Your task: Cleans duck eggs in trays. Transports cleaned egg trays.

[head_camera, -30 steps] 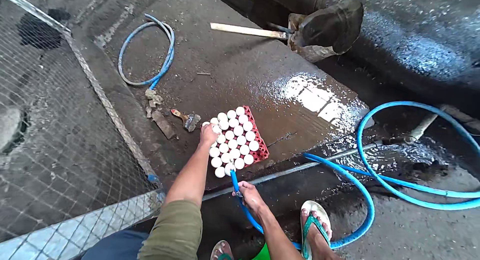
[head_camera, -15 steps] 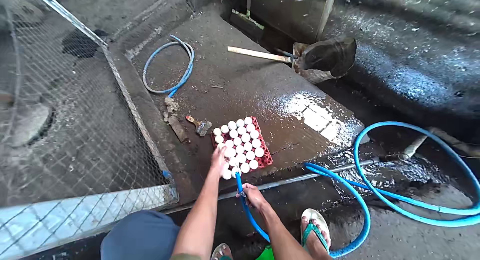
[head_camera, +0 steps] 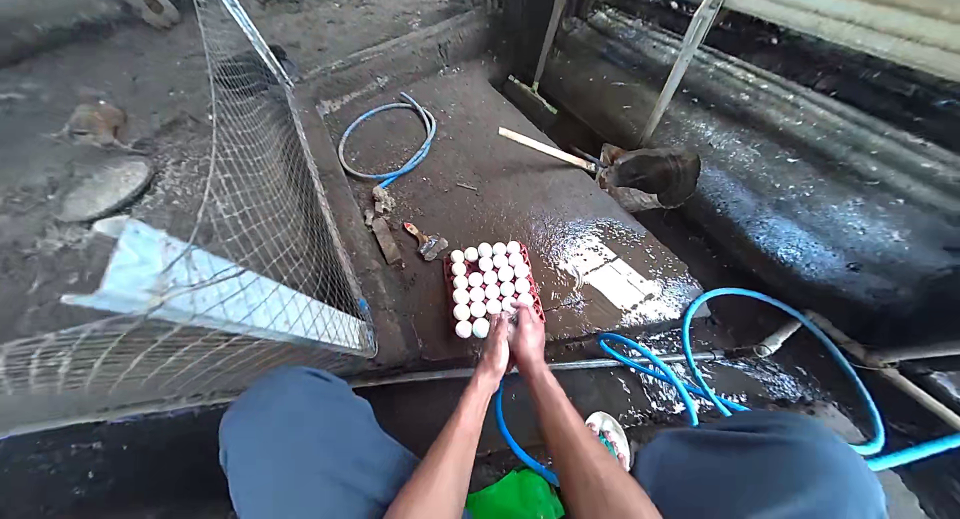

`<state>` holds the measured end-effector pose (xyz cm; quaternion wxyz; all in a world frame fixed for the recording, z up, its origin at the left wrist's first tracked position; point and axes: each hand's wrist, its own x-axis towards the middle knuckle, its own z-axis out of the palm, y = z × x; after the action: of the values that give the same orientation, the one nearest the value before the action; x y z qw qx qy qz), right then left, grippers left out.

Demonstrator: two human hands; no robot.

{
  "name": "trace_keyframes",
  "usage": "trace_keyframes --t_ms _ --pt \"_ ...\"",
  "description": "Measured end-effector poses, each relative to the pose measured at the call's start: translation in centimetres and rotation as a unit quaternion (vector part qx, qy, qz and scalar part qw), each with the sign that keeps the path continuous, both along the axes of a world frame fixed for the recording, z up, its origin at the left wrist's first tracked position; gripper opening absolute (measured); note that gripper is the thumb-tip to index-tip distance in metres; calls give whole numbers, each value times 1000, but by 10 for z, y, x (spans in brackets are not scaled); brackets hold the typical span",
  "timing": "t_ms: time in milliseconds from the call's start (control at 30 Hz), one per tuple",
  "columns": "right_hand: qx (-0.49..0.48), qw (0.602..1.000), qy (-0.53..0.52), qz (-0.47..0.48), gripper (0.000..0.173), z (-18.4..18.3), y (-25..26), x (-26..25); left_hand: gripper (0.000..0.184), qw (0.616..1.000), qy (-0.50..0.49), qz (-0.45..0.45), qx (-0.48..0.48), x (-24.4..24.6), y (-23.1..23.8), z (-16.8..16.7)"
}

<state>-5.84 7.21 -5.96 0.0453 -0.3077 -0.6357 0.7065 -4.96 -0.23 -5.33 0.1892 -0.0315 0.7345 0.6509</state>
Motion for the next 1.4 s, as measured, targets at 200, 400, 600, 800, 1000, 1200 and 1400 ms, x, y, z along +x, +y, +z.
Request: trace_keyframes --t_ms 200,400,600,800,1000,1200,1400 --pt "94 990 53 91 46 13 -17 38 51 997 -4 52 57 22 -8 5" --pt "98 992 18 80 44 37 -19 36 46 998 22 55 27 26 -5 15" --pt "44 998 -7 39 42 32 -8 35 47 998 36 12 49 32 -8 22" --pt "21 999 -18 30 40 33 2 30 49 997 -9 -17 81 30 -6 26" --pt "61 996 18 68 44 34 0 34 52 995 -58 21 73 35 -7 24" --pt "106 988 58 98 48 29 -9 46 52 998 -27 13 56 31 -13 18" --pt "100 990 52 82 46 32 -18 48 48 997 -30 42 65 29 -12 24"
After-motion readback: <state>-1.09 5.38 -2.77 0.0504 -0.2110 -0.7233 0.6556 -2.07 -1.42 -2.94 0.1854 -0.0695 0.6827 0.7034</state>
